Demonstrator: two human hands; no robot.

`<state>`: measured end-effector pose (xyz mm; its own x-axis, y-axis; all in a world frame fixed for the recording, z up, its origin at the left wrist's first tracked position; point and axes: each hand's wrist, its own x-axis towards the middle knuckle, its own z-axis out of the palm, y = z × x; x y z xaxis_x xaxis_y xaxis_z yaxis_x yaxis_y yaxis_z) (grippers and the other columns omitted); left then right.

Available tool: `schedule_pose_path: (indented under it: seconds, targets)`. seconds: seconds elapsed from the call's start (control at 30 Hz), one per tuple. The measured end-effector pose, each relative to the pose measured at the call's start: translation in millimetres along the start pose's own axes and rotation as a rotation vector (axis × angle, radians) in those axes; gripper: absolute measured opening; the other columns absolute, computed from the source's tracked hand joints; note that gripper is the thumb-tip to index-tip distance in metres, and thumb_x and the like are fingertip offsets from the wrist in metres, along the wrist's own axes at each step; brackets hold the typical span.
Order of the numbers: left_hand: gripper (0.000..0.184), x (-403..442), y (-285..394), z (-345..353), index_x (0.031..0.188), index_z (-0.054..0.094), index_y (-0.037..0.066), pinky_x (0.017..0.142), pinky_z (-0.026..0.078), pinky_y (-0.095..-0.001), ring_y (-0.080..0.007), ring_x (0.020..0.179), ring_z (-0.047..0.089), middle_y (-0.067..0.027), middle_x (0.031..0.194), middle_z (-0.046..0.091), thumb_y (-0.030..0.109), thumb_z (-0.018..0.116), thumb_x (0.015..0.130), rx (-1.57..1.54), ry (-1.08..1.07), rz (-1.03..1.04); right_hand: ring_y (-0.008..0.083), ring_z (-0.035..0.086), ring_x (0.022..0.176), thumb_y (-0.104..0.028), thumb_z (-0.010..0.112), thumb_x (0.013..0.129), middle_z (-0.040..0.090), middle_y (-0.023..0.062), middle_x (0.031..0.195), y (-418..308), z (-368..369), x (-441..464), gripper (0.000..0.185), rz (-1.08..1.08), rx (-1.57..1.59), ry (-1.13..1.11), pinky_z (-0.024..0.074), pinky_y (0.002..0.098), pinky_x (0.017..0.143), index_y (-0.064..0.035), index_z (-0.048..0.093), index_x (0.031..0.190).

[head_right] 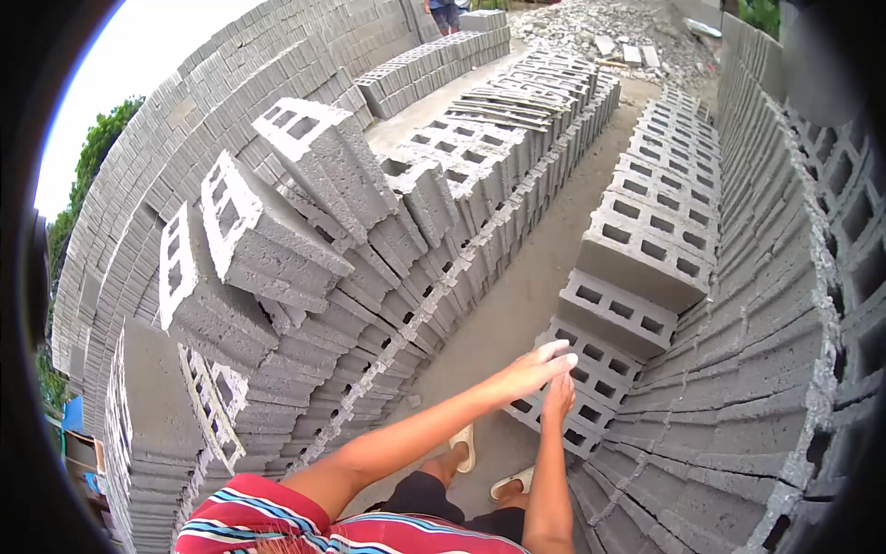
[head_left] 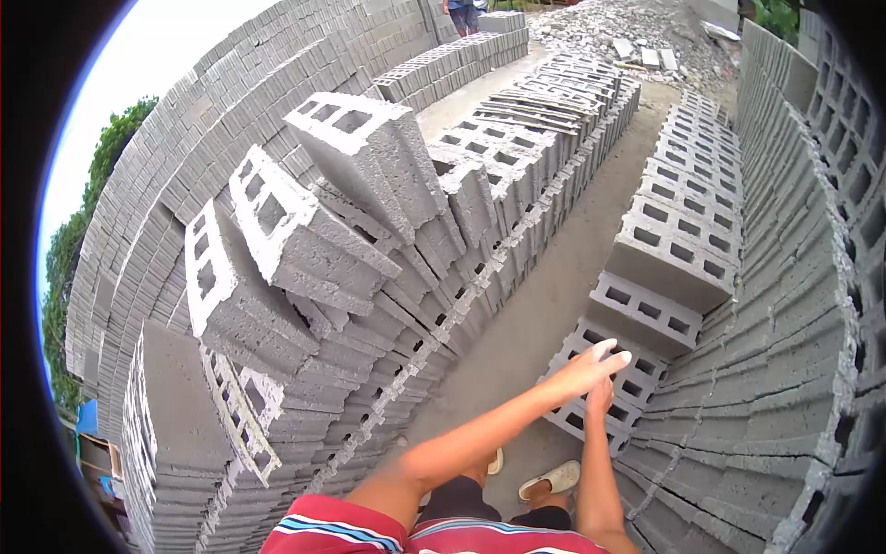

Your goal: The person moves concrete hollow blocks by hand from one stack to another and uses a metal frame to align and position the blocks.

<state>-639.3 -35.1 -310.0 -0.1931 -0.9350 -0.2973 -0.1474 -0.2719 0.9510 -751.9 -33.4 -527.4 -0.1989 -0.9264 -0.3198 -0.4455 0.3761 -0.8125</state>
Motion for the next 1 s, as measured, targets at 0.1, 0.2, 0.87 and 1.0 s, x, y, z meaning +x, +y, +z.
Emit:
schedule_pose_path:
  seconds: [0.1,0.2,0.87,1.0]
  targets:
    - [0.068,-48.5,149.6,-66.2,0.124,0.045,-0.004,0.095,0.038,-0.0371,-0.0322,0.113,0.05,-0.0251,0.12,0.052,0.045,0.06,0.079,0.432,-0.084,0.289,0.0347,0.051,0.106,-0.047,0.037,0.089,0.057,0.0195,0.11,-111.1,-9.9,9.1,0.053,-0.329,0.204,0.092,0.0377,0.0392,0.091,-0.0034,0.056,0.113]
    - [0.051,-78.5,258.8,-133.3,0.105,0.059,-0.003,0.081,0.046,-0.0342,-0.0285,0.091,0.062,-0.0201,0.098,0.063,0.038,0.062,0.077,0.906,0.2,0.582,0.0231,0.057,0.088,-0.033,0.052,0.087,0.062,0.0149,0.093,-245.8,-16.4,-17.9,0.039,-0.571,0.488,-0.137,0.043,0.0316,0.079,0.0029,0.061,0.097]
    - [0.051,34.3,258.6,-655.2,0.096,0.062,-0.005,0.078,0.043,-0.0307,-0.0255,0.093,0.055,-0.0138,0.105,0.059,0.029,0.068,0.057,1.036,0.49,-0.451,0.04,0.03,0.118,-0.034,0.081,0.054,0.024,0.03,0.131,-508.8,104.9,-71.8,0.117,-1.074,0.304,0.064,0.0238,0.0468,0.1,0.0118,0.009,0.134]
    - [0.027,49.5,237.7,-662.9,0.073,0.067,-0.002,0.055,0.043,-0.0308,-0.0168,0.06,0.054,-0.0056,0.069,0.061,0.02,0.073,0.058,1.053,0.694,-0.39,0.0377,0.033,0.112,-0.031,0.081,0.052,0.028,0.0285,0.125,-504.7,121.3,-64.9,0.114,-1.11,0.488,0.13,0.0264,0.0449,0.097,0.0136,0.014,0.133]
